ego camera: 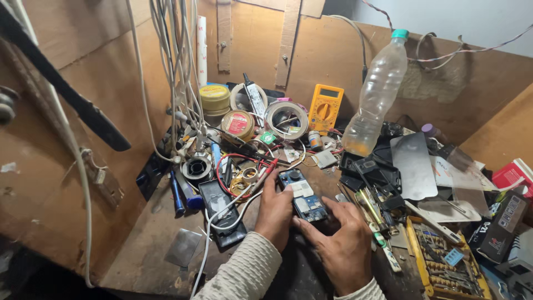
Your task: The person disassembles a mobile phone at a cluttered workbench, prying open the back cover by hand, removing the battery and internal components, and separating the keypad and circuit board. They set parts aside on the bench and handle other phone housings nearby.
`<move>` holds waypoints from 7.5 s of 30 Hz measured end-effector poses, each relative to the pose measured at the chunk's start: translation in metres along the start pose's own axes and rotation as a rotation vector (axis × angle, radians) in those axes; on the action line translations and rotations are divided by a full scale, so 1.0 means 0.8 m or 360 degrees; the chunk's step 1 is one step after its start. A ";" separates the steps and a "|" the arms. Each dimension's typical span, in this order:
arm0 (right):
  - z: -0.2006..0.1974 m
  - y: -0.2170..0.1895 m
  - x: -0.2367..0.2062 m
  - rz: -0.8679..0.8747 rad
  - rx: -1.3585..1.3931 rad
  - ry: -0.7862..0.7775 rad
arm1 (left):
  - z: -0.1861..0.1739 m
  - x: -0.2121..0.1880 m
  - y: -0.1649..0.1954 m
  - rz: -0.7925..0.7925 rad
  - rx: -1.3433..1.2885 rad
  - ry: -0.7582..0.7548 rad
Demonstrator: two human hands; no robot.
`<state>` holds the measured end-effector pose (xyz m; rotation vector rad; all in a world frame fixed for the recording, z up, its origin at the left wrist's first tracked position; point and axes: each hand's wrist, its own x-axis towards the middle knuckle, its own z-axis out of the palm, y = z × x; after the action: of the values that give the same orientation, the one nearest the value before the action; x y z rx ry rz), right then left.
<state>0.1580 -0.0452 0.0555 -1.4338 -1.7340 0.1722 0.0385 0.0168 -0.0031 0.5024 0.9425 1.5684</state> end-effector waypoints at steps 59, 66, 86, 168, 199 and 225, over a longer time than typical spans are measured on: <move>0.016 0.099 0.056 0.0844 0.1230 -0.0625 | -0.007 -0.032 0.021 0.0046 -0.0073 -0.0701; 0.033 0.105 0.054 0.0961 0.1351 -0.0669 | -0.015 -0.037 0.027 0.0068 0.0106 -0.0758; 0.013 0.095 0.058 0.1082 0.1490 -0.0837 | -0.011 -0.045 0.030 -0.0145 -0.0001 -0.0755; -0.037 0.110 0.124 0.0535 -0.1140 -0.0664 | -0.027 -0.001 0.029 0.0047 0.0463 -0.0185; -0.083 0.169 0.137 0.0030 0.0431 -0.0166 | -0.030 0.000 0.045 -0.0302 0.0253 -0.0302; 0.036 0.087 0.082 0.0405 0.0842 -0.0815 | -0.033 -0.004 0.044 -0.0243 0.0333 -0.0316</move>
<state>0.1917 0.0457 0.0308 -1.2608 -1.7003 1.1312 -0.0028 0.0064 0.0100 0.7031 0.9726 1.2643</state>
